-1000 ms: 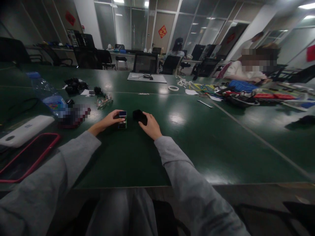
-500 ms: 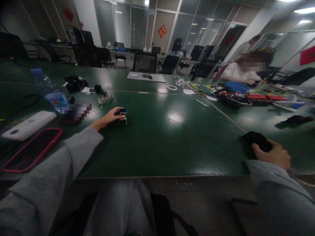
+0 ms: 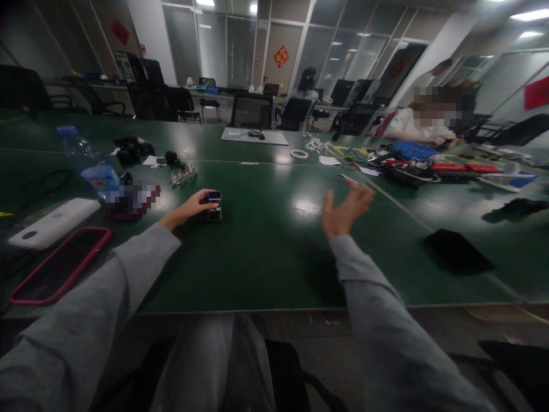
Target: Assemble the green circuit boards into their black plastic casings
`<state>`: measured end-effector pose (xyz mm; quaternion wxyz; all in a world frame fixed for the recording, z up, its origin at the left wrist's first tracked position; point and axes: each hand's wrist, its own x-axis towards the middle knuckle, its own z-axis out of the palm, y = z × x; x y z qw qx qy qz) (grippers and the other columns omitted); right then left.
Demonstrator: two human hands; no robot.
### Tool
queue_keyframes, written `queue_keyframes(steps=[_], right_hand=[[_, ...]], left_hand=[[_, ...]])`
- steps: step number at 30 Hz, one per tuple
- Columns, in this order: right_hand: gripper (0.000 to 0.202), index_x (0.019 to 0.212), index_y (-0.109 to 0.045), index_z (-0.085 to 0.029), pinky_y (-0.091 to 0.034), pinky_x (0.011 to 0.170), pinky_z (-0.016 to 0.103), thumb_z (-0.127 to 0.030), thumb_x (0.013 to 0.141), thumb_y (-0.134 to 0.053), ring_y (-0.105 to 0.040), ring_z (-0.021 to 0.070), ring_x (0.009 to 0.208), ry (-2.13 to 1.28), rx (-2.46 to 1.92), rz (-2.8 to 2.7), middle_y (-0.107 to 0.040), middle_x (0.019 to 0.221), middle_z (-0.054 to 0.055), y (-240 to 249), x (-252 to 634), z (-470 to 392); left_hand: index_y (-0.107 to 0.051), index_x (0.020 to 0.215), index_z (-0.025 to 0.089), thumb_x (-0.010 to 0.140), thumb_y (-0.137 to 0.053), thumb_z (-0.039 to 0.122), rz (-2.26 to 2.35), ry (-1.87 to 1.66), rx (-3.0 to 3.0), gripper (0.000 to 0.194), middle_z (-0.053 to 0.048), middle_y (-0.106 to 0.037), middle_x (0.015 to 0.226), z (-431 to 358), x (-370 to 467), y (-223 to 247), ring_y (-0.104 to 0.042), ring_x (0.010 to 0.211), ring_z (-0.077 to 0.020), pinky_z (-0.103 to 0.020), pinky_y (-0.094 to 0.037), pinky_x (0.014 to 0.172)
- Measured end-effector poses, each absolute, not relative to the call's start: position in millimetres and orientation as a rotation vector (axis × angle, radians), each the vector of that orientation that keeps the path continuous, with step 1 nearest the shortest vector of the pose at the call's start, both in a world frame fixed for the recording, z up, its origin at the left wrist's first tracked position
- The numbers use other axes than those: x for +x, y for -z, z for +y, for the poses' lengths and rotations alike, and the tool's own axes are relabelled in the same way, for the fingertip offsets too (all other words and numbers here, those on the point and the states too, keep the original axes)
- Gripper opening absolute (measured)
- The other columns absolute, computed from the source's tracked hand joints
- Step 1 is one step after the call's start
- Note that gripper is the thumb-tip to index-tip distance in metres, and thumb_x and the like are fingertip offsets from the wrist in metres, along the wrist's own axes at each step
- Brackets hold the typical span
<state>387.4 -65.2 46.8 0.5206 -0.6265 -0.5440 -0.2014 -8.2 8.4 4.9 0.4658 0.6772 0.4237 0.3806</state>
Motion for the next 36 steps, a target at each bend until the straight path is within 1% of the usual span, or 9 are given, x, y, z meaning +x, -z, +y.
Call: queue_keyframes(steps=[5,9,11,14,20,27,30,33,36], right_hand=[[0.050,0.131,-0.044,-0.021,-0.035,0.107,0.053,-0.047,0.089,-0.052,-0.038,0.0313,0.129,-0.061,-1.194,-1.784,-0.041,0.130,0.015,-23,206,-52],[0.063,0.134,-0.042,-0.020,-0.040,0.103,0.058,-0.046,0.082,-0.064,-0.037,0.0368,0.129,-0.230,-1.138,-1.953,-0.035,0.137,0.017,-6,139,-55],[0.063,0.135,-0.043,-0.021,-0.041,0.103,0.059,-0.037,0.078,-0.068,-0.036,0.0374,0.130,-0.219,-1.116,-2.005,-0.032,0.139,0.017,-1,141,-54],[0.060,0.134,-0.045,-0.023,-0.041,0.107,0.053,-0.023,0.077,-0.064,-0.037,0.0322,0.131,-0.210,-1.074,-2.029,-0.034,0.140,0.013,1,158,-49],[0.043,0.125,-0.054,-0.021,-0.038,0.112,0.043,-0.016,0.082,-0.054,-0.045,0.0238,0.128,-0.297,-0.976,-1.962,-0.048,0.134,0.010,-1,177,-36],[0.036,0.123,-0.055,-0.017,-0.049,0.096,0.039,-0.021,0.089,-0.046,-0.063,0.0201,0.102,-0.586,-1.158,-1.724,-0.065,0.114,0.009,4,196,-22],[0.036,0.124,-0.055,-0.018,-0.047,0.097,0.042,-0.023,0.091,-0.044,-0.062,0.0211,0.103,-0.569,-1.215,-1.727,-0.065,0.114,0.009,8,200,-19],[0.036,0.123,-0.057,-0.020,-0.046,0.097,0.047,-0.035,0.092,-0.048,-0.058,0.0255,0.106,-0.457,-1.280,-1.753,-0.064,0.114,0.010,9,199,-20],[0.047,0.125,-0.056,-0.020,-0.044,0.098,0.049,-0.042,0.084,-0.061,-0.052,0.0294,0.113,-0.299,-1.232,-1.824,-0.060,0.120,0.012,7,198,-24]], left_hand=[[-0.057,0.124,0.015,0.077,-0.068,0.047,1.020,-0.980,1.618,0.058,-0.013,-0.060,0.129,6,-6,-9,-0.054,0.121,-0.0255,-0.042,-0.039,0.105],[-0.062,0.121,0.015,0.085,-0.053,0.058,0.964,-1.030,1.515,0.057,-0.011,-0.066,0.121,4,-5,-12,-0.056,0.119,-0.0243,-0.038,-0.040,0.103],[-0.063,0.121,0.015,0.085,-0.051,0.061,0.974,-1.038,1.494,0.059,-0.010,-0.068,0.117,3,-4,-13,-0.056,0.118,-0.0242,-0.038,-0.040,0.102],[-0.065,0.119,0.016,0.087,-0.047,0.062,1.016,-1.038,1.514,0.059,-0.009,-0.069,0.116,1,-2,-15,-0.057,0.117,-0.0243,-0.036,-0.039,0.102],[-0.066,0.118,0.016,0.089,-0.043,0.062,1.106,-1.017,1.585,0.059,-0.009,-0.067,0.119,5,-3,-14,-0.057,0.112,-0.0246,-0.037,-0.040,0.097],[-0.059,0.126,0.017,0.091,-0.035,0.062,1.163,-0.941,1.612,0.062,-0.011,-0.064,0.127,8,-3,-14,-0.059,0.109,-0.0247,-0.040,-0.038,0.095],[-0.059,0.126,0.017,0.092,-0.034,0.061,1.165,-0.935,1.614,0.061,-0.011,-0.063,0.128,7,-3,-15,-0.059,0.109,-0.0248,-0.041,-0.037,0.096],[-0.059,0.125,0.017,0.092,-0.034,0.060,1.170,-0.936,1.611,0.060,-0.012,-0.063,0.128,6,-2,-16,-0.059,0.110,-0.0250,-0.041,-0.037,0.096],[-0.059,0.125,0.016,0.092,-0.034,0.060,1.175,-0.937,1.605,0.060,-0.012,-0.062,0.128,5,-2,-17,-0.058,0.110,-0.0249,-0.041,-0.037,0.096]])
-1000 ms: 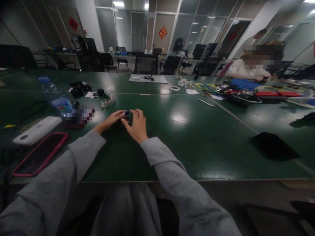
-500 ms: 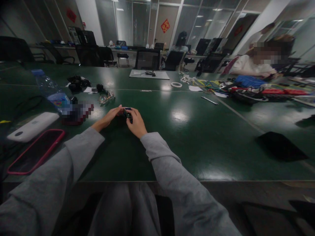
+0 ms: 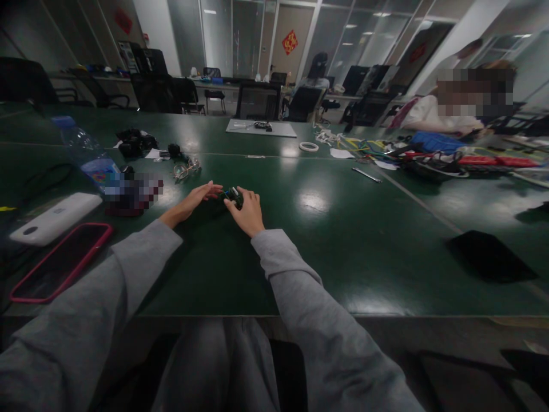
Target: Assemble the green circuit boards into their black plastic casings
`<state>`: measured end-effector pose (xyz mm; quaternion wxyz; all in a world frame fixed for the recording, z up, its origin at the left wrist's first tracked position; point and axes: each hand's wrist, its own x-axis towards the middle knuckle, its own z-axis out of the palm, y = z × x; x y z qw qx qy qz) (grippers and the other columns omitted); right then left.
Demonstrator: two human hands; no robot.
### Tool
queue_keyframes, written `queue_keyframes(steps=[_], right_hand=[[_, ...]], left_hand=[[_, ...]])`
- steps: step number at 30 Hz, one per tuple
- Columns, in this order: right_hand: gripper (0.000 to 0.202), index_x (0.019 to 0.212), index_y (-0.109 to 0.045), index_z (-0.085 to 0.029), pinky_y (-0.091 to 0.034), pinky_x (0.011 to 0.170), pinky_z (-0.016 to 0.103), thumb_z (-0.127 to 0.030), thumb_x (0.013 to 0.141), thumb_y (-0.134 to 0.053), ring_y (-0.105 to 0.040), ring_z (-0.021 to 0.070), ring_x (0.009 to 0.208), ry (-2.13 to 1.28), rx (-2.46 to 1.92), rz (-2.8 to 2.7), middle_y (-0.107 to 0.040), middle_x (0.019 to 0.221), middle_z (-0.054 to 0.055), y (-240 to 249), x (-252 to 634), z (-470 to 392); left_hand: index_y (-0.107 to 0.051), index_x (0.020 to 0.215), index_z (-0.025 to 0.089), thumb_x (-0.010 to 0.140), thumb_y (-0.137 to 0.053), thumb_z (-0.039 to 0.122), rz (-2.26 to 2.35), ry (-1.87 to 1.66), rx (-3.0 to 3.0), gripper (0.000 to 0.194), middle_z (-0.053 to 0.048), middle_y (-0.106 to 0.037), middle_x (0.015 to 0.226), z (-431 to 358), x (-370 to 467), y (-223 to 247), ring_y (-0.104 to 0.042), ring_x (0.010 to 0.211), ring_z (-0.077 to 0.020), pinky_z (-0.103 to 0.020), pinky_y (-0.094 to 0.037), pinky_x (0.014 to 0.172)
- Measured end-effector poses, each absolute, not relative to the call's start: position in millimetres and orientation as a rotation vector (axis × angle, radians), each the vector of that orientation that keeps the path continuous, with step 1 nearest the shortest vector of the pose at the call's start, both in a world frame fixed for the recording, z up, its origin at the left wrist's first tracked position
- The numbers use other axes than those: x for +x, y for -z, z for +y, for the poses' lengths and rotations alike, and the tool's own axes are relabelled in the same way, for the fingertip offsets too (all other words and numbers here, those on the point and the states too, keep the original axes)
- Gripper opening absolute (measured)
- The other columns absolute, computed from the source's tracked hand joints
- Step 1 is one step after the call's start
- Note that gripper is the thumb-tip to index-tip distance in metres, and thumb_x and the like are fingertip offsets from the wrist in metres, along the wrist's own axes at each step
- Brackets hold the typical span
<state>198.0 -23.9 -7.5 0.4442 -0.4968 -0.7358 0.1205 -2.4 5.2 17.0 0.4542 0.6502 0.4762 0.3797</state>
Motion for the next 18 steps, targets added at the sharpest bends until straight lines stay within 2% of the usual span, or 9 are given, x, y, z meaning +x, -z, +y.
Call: queue_keyframes(steps=[5,11,16,18], right_hand=[[0.045,0.125,-0.056,-0.018,-0.046,0.096,0.046,-0.027,0.081,-0.061,-0.055,0.0266,0.106,-0.301,-1.197,-1.868,-0.062,0.117,0.011,5,198,-25],[0.033,0.116,-0.063,-0.019,-0.048,0.094,0.043,-0.034,0.089,-0.049,-0.060,0.0228,0.101,-0.602,-1.331,-1.573,-0.067,0.105,0.008,8,207,-12],[0.031,0.111,-0.065,-0.018,-0.048,0.094,0.041,-0.031,0.091,-0.045,-0.062,0.0220,0.100,-0.592,-1.380,-1.522,-0.068,0.105,0.009,9,212,-8],[0.035,0.114,-0.063,-0.016,-0.048,0.094,0.041,-0.036,0.092,-0.044,-0.063,0.0227,0.100,-0.562,-1.376,-1.518,-0.068,0.104,0.011,9,211,-10]], left_hand=[[-0.059,0.124,0.016,0.092,-0.035,0.060,1.168,-0.942,1.607,0.060,-0.012,-0.063,0.127,4,-3,-17,-0.059,0.109,-0.0248,-0.041,-0.038,0.096],[-0.059,0.124,0.017,0.093,-0.033,0.058,1.167,-0.927,1.619,0.057,-0.012,-0.063,0.127,4,-2,-18,-0.059,0.109,-0.0248,-0.041,-0.038,0.096],[-0.059,0.124,0.017,0.093,-0.032,0.060,1.170,-0.925,1.617,0.059,-0.011,-0.064,0.127,6,-2,-16,-0.059,0.109,-0.0246,-0.041,-0.038,0.096],[-0.059,0.124,0.016,0.092,-0.033,0.060,1.166,-0.930,1.606,0.060,-0.011,-0.064,0.126,7,-3,-15,-0.059,0.109,-0.0248,-0.042,-0.037,0.097]])
